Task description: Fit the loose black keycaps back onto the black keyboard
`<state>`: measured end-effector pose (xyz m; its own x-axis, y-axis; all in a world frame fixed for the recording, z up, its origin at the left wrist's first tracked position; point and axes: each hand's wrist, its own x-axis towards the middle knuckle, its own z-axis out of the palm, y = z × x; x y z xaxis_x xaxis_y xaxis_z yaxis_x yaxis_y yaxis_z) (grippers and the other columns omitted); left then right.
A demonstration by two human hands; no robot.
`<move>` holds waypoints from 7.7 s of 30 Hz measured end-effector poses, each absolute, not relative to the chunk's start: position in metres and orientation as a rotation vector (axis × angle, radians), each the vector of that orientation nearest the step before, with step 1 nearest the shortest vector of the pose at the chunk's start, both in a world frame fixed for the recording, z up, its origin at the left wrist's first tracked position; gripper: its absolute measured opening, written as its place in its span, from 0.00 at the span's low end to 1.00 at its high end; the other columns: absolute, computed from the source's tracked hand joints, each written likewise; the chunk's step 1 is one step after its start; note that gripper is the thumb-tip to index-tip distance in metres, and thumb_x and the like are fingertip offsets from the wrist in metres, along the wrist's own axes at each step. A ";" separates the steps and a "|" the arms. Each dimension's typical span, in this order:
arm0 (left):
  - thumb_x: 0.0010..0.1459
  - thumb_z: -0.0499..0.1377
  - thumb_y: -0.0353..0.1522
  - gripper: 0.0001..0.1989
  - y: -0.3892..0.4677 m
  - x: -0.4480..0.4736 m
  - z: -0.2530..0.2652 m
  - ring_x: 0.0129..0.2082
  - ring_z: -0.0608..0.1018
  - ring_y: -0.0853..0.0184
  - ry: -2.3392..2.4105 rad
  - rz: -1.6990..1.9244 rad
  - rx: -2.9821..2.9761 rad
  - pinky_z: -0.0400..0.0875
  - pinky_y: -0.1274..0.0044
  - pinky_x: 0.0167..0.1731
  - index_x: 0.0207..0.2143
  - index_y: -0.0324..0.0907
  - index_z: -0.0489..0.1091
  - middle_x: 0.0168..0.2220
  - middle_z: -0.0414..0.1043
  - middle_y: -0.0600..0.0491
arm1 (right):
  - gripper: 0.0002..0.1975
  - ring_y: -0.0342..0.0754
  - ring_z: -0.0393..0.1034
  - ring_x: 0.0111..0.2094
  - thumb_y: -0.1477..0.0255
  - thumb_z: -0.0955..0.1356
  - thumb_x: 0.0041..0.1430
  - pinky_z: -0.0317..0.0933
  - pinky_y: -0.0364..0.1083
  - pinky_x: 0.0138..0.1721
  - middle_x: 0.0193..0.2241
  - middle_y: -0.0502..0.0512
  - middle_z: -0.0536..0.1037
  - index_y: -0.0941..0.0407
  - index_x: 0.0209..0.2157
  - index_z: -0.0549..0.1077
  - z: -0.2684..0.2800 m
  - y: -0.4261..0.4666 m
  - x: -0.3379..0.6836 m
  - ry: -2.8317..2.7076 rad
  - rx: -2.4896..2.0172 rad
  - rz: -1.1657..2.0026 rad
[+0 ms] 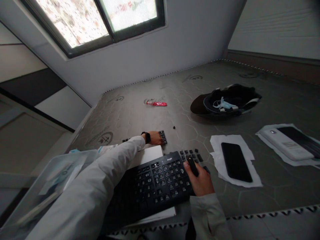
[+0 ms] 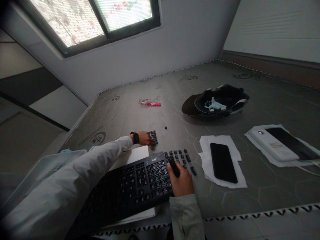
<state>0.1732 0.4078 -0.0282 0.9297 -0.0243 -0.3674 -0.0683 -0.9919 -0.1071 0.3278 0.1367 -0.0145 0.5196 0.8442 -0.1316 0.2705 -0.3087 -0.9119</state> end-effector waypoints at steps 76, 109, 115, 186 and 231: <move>0.53 0.61 0.40 0.14 0.402 0.059 -0.029 0.36 0.78 0.58 -0.714 0.655 -2.922 0.70 0.72 0.33 0.39 0.43 0.74 0.37 0.77 0.44 | 0.27 0.61 0.71 0.45 0.47 0.65 0.47 0.61 0.53 0.49 0.35 0.60 0.81 0.55 0.33 0.78 -0.027 0.136 0.325 -0.793 -1.968 0.819; 0.56 0.57 0.40 0.13 0.402 0.078 -0.027 0.33 0.79 0.60 -0.869 0.571 -2.849 0.67 0.74 0.32 0.39 0.43 0.74 0.36 0.78 0.45 | 0.25 0.61 0.71 0.45 0.49 0.64 0.50 0.62 0.52 0.46 0.34 0.60 0.80 0.56 0.33 0.78 -0.025 0.136 0.323 -0.825 -1.984 0.821; 0.56 0.57 0.40 0.13 0.402 0.086 -0.029 0.34 0.79 0.60 -0.891 0.581 -2.835 0.67 0.74 0.33 0.38 0.43 0.75 0.36 0.78 0.45 | 0.26 0.61 0.71 0.45 0.48 0.64 0.49 0.61 0.52 0.48 0.35 0.60 0.81 0.55 0.34 0.78 -0.029 0.136 0.323 -0.805 -1.974 0.815; 0.62 0.51 0.34 0.13 0.403 0.068 -0.017 0.32 0.78 0.65 -1.056 0.416 -2.808 0.65 0.76 0.32 0.32 0.42 0.74 0.35 0.78 0.46 | 0.25 0.61 0.72 0.46 0.49 0.65 0.49 0.62 0.53 0.48 0.35 0.60 0.81 0.55 0.33 0.78 -0.027 0.136 0.325 -0.825 -1.949 0.825; 0.61 0.55 0.30 0.13 0.080 -0.030 0.030 0.45 0.69 0.62 -1.996 -0.936 -2.505 0.65 0.67 0.44 0.47 0.48 0.71 0.45 0.69 0.51 | 0.19 0.42 0.54 0.22 0.63 0.69 0.54 0.60 0.46 0.28 0.19 0.45 0.52 0.54 0.20 0.56 0.053 0.121 0.125 -0.453 -0.599 1.600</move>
